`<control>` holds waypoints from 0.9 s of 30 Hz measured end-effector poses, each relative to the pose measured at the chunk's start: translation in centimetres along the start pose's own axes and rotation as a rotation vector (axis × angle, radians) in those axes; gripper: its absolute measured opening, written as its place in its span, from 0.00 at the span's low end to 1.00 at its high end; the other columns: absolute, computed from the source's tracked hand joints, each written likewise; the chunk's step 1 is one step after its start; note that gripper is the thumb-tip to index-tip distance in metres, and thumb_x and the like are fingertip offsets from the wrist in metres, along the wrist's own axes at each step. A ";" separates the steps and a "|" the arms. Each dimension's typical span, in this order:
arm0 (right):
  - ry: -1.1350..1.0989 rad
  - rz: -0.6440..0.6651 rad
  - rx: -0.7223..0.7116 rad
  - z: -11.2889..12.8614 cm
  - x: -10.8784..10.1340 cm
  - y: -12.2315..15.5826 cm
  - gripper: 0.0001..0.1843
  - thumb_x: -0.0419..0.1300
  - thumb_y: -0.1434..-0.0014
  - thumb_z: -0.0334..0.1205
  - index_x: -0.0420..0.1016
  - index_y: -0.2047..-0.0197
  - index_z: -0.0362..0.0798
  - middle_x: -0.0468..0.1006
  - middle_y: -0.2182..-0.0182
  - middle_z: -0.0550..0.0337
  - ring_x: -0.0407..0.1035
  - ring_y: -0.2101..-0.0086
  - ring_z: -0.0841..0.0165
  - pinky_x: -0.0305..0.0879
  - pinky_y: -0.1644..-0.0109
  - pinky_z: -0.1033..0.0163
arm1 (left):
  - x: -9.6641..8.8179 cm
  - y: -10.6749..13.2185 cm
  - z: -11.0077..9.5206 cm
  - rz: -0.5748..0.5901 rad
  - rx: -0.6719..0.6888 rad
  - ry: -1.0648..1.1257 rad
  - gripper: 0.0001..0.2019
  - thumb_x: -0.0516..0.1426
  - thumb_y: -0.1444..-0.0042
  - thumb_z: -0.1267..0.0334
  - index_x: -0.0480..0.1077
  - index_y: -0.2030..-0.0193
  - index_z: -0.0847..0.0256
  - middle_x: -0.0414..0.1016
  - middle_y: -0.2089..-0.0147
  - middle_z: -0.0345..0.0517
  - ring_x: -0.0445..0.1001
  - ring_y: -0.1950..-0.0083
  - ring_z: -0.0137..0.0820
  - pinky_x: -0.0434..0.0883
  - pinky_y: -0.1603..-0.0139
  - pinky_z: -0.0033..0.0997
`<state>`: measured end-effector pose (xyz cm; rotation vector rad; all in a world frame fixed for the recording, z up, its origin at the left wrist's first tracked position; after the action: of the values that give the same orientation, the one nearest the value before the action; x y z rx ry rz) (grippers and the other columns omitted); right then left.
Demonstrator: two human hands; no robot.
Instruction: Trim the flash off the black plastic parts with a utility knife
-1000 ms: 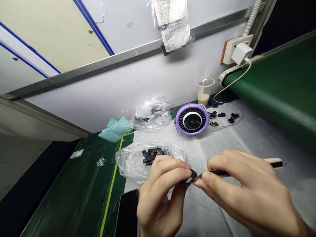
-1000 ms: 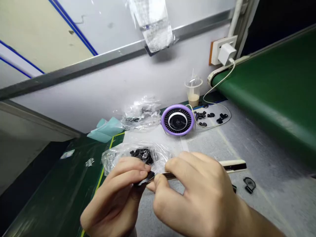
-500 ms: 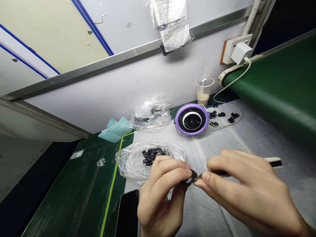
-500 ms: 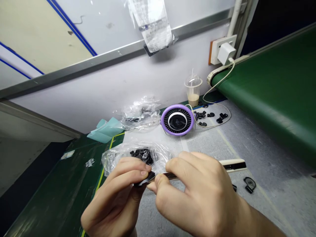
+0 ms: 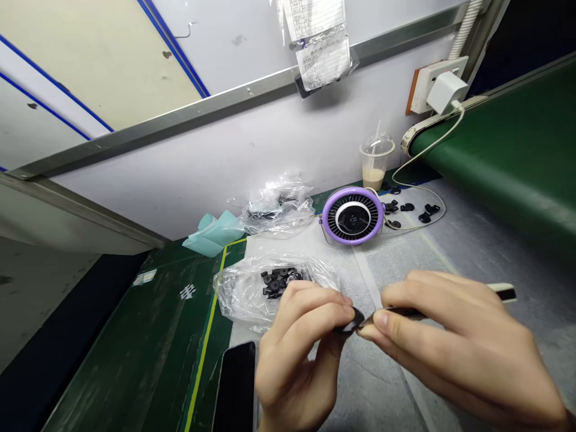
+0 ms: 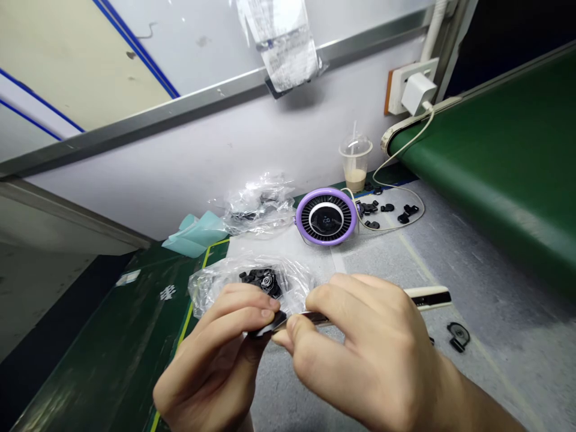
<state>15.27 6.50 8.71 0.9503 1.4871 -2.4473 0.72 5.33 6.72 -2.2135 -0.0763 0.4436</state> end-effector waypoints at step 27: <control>0.092 -0.032 -0.039 0.4 -0.1 -0.6 0.16 0.58 0.30 0.29 0.74 0.71 0.49 0.71 0.79 0.66 0.65 0.77 0.74 0.58 0.74 0.64 | 0.1 0.0 0.3 0.000 -0.028 -0.014 0.15 0.60 0.41 0.83 0.76 0.53 0.63 0.80 0.59 0.46 0.78 0.59 0.34 0.75 0.59 0.37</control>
<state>14.95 6.40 9.34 1.0530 1.5857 -2.4172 0.72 5.58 6.57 -2.2380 -0.0902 0.4614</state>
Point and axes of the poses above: each hand's wrist, its own y-axis away from the middle knuckle, its own x-axis out of the palm, z = x × y, the point moved 9 cm from there along -y, towards the middle knuckle
